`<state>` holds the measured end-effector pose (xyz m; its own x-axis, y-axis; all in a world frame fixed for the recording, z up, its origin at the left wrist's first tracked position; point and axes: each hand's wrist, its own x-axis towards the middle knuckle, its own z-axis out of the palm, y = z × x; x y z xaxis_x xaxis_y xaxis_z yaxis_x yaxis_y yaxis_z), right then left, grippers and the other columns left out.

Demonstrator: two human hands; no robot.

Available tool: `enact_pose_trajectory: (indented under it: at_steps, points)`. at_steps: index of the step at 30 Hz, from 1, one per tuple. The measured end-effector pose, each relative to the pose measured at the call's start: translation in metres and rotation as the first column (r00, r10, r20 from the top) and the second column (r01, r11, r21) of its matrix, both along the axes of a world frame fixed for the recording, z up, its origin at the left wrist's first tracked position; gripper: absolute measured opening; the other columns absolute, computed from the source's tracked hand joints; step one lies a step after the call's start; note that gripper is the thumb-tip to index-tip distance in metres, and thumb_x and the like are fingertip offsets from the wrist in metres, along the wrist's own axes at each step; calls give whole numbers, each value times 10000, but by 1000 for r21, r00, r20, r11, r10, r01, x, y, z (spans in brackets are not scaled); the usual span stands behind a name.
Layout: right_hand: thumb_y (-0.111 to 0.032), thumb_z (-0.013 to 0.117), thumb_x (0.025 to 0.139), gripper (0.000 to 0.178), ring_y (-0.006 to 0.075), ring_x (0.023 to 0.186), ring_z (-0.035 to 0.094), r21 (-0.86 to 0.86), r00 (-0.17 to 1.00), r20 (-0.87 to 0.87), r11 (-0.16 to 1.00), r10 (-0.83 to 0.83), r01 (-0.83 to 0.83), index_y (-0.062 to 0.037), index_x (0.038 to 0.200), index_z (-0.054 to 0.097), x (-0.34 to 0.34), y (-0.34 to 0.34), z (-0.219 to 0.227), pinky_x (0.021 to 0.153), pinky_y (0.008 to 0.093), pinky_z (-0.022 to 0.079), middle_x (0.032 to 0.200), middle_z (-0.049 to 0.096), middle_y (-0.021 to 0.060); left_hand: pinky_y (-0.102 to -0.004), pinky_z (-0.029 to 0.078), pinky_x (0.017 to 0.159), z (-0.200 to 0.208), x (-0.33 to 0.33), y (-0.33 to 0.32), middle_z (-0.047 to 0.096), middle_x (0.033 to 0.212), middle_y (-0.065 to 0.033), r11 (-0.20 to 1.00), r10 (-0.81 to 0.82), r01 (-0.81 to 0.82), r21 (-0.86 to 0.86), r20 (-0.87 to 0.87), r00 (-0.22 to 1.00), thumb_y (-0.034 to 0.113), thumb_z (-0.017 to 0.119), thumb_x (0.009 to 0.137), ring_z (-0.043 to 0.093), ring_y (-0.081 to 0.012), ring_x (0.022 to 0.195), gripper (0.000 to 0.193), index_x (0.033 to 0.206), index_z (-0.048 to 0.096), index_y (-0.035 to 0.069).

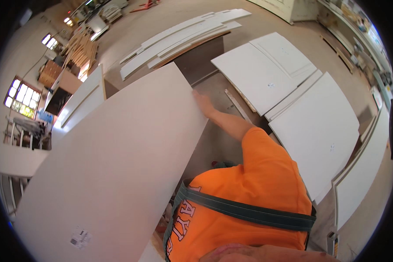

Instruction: The person repeatedly picks up white rectangular panels from a conveyor and stacks them on a table. They handle the panels one at a time, aligning them before placing them down.

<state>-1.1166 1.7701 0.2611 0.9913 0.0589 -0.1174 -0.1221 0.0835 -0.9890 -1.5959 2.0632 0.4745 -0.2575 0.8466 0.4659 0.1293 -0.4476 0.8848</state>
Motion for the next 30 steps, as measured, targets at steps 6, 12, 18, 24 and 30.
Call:
enact_pose_trajectory:
  at_steps: [6, 12, 18, 24, 30]
  points:
    - [-667, 472, 871, 771, 230, 762, 613, 324, 888, -438, 896, -141, 303, 69, 1002, 661, 10, 10, -49, 684, 383, 486, 865, 662, 150, -431, 433, 918, 29, 137, 19, 536, 1188, -260, 985, -154, 158, 66, -62, 986, 396, 448, 962, 520, -358, 1073, 542, 1209, 508, -82]
    - [-748, 374, 846, 895, 281, 1010, 592, 344, 770, -575, 773, -277, 534, 53, 1186, 581, 31, 16, -49, 858, 423, 459, 1137, 617, 177, -434, 437, 904, 44, 258, 28, 548, 1165, -264, 934, -335, 348, 86, -133, 933, 409, 443, 962, 527, -366, 1054, 549, 1194, 522, -83]
    - [-660, 355, 907, 801, 326, 1197, 493, 291, 821, -568, 920, -54, 262, 22, 1309, 480, 41, -6, -24, 992, 410, 396, 1271, 538, 202, -438, 441, 891, 51, 333, 60, 559, 1143, -269, 886, -443, 455, 87, -132, 887, 421, 437, 963, 534, -374, 1035, 557, 1179, 536, -83]
    - [-418, 680, 810, 788, 347, 1223, 484, -70, 737, 625, 923, -255, 379, 17, 1378, 349, 86, -22, 187, 1030, 431, 372, 1338, 461, 263, -441, 444, 878, 47, 408, 83, 571, 1120, -274, 804, -585, 592, 64, -99, 805, 433, 432, 963, 541, -382, 1016, 567, 1164, 549, -84]
    - [-403, 739, 764, 749, 320, 1088, 575, -97, 700, 706, 994, 105, -52, 56, 1252, 403, 46, 36, 339, 913, 384, 458, 1170, 565, 264, -444, 448, 865, 59, 479, 82, 583, 1097, -279, 678, -725, 731, 77, -94, 682, 446, 426, 963, 548, -390, 997, 578, 1149, 563, -84]
